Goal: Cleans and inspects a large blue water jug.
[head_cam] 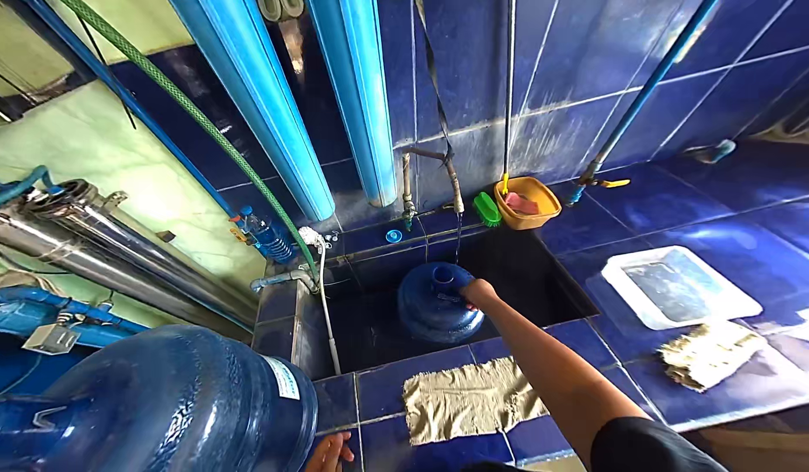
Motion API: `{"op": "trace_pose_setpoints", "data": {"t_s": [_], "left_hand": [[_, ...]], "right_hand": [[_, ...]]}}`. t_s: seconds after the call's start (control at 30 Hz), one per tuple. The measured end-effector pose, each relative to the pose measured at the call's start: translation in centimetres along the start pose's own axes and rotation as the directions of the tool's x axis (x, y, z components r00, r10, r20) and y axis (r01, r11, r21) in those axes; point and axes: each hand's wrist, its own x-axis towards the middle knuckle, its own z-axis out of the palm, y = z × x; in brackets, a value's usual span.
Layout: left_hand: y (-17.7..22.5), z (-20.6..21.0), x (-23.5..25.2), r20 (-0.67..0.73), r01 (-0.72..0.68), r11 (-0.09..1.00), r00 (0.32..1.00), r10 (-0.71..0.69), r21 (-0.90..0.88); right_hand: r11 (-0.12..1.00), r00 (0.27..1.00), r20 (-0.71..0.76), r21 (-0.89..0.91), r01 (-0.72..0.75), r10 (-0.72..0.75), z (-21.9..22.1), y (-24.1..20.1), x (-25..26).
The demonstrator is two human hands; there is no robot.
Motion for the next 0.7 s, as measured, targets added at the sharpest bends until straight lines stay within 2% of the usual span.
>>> {"op": "trace_pose_setpoints", "data": {"t_s": [0.1, 0.17, 0.2, 0.27, 0.33, 0.43, 0.5, 0.6, 0.67, 0.7], "left_hand": [[2.2, 2.6, 2.2, -0.024, -0.030, 0.965, 0.999, 0.024, -0.259], [5.3, 5.5, 3.8, -0.031, -0.104, 0.937, 0.995, 0.100, -0.333], [6.9, 7.1, 4.6, -0.021, -0.156, 0.927, 0.987, 0.159, -0.340], [9.7, 10.5, 6.4, 0.005, -0.301, 0.901, 0.948, 0.318, -0.313], [11.4, 13.9, 7.9, 0.004, -0.460, 0.844, 0.877, 0.480, -0.276], [12.8, 18.2, 8.2, 0.013, -0.562, 0.778, 0.808, 0.589, -0.281], [13.2, 20.7, 7.9, 0.032, -0.559, 0.771, 0.803, 0.595, -0.303], [14.6, 24.2, 7.0, 0.095, -0.477, 0.827, 0.847, 0.523, -0.298], [15.9, 26.6, 5.9, 0.185, -0.395, 0.873, 0.871, 0.455, -0.286], [16.4, 28.0, 5.4, 0.241, -0.365, 0.888, 0.869, 0.433, -0.279]], "right_hand": [[0.958, 0.952, -0.112, -0.023, 0.286, -0.286, 1.9, 1.6, -5.0], [0.884, 0.882, -0.065, -0.044, 0.465, -0.467, 4.1, 1.6, -9.4], [0.860, 0.860, -0.010, -0.016, 0.510, -0.510, 5.3, 1.5, -11.6], [0.848, 0.844, 0.102, 0.134, 0.513, -0.527, 7.4, 1.0, -15.8], [0.825, 0.836, 0.162, 0.340, 0.452, -0.525, 8.4, 0.5, -19.7], [0.778, 0.867, 0.108, 0.505, 0.373, -0.486, 7.4, 1.0, -22.3], [0.775, 0.874, 0.081, 0.506, 0.378, -0.479, 5.6, 2.5, -22.4], [0.717, 0.813, 0.072, 0.521, 0.464, -0.578, 2.5, 5.9, -22.0], [0.651, 0.782, 0.027, 0.572, 0.499, -0.623, 0.8, 8.3, -21.5], [0.638, 0.789, -0.011, 0.582, 0.505, -0.614, 0.1, 9.3, -21.4]]}}
